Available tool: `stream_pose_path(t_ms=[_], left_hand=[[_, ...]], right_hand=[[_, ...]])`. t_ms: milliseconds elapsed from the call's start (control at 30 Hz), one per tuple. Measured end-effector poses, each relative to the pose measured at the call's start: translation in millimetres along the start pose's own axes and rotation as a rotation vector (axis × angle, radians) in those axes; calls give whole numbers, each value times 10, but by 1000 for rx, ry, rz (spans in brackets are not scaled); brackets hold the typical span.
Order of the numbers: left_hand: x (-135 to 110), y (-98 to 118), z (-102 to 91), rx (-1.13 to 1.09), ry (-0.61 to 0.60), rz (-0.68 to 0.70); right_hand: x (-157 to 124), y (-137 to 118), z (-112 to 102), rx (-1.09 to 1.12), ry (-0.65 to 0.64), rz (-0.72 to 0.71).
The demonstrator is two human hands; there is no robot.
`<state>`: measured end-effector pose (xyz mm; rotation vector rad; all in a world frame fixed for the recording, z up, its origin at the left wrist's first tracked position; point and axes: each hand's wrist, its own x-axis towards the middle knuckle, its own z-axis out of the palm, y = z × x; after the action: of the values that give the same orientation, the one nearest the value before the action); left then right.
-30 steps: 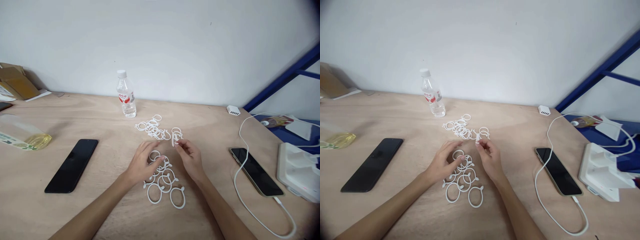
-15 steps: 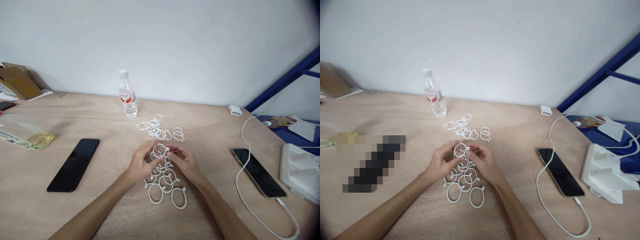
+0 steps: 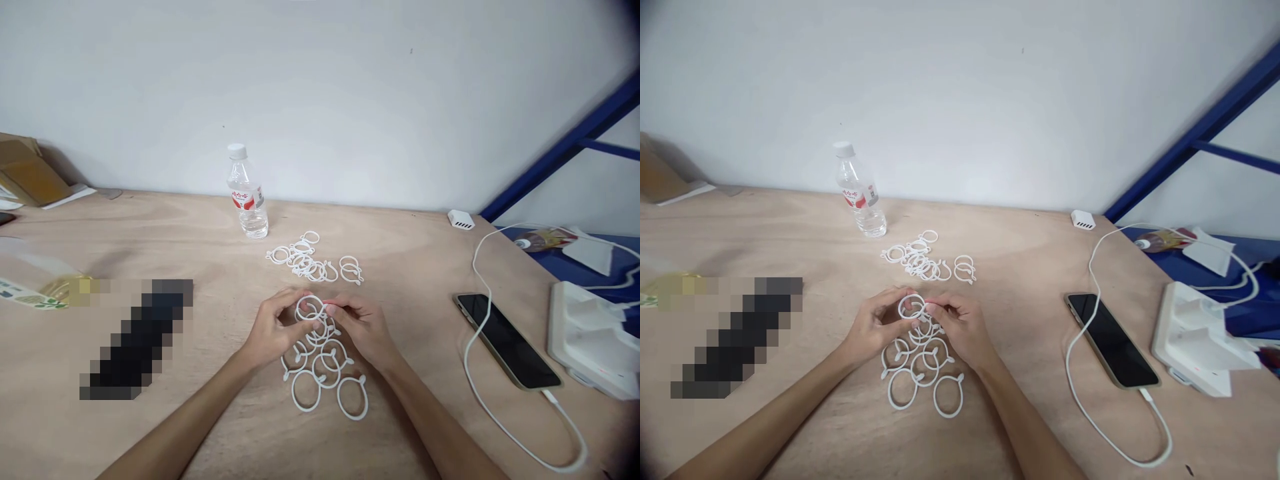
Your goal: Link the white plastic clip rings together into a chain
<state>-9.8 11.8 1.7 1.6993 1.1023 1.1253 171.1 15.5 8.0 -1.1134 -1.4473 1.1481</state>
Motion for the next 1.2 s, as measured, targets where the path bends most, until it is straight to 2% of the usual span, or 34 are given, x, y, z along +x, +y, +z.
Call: stream_pose_path(t_ms=[133, 233, 300, 333, 400, 500, 600, 700, 867, 967, 1067, 1200], left_hand=[[0, -45, 33, 26, 39, 1], [1, -73, 51, 70, 81, 20], [1, -64, 46, 100, 45, 42], [0, -51, 39, 117, 10, 53], [-4, -17, 23, 158, -74, 73], [-15, 27, 10, 220, -177, 94], [-28, 38, 11, 230, -197, 100], [-35, 31, 16, 202, -168, 97], [-14, 29, 21, 157, -80, 93], [-2, 0, 29, 150, -2, 72], [-1, -47, 46, 108, 65, 25], [-1, -62, 64, 23, 54, -17]], right_hand=[[14, 44, -28, -80, 21, -21], [76, 132, -166, -311, 234, -90], [133, 212, -295, -542, 396, -127], [161, 253, -356, -654, 435, -136], [207, 326, -447, -806, 433, -102], [241, 391, -488, -911, 358, -50], [246, 405, -471, -946, 337, -33], [243, 384, -466, -866, 362, -55], [207, 273, -408, -591, 412, -187], [146, 188, -274, -410, 293, -213], [68, 134, -112, -226, 119, -159], [4, 126, 16, -57, 32, -74]])
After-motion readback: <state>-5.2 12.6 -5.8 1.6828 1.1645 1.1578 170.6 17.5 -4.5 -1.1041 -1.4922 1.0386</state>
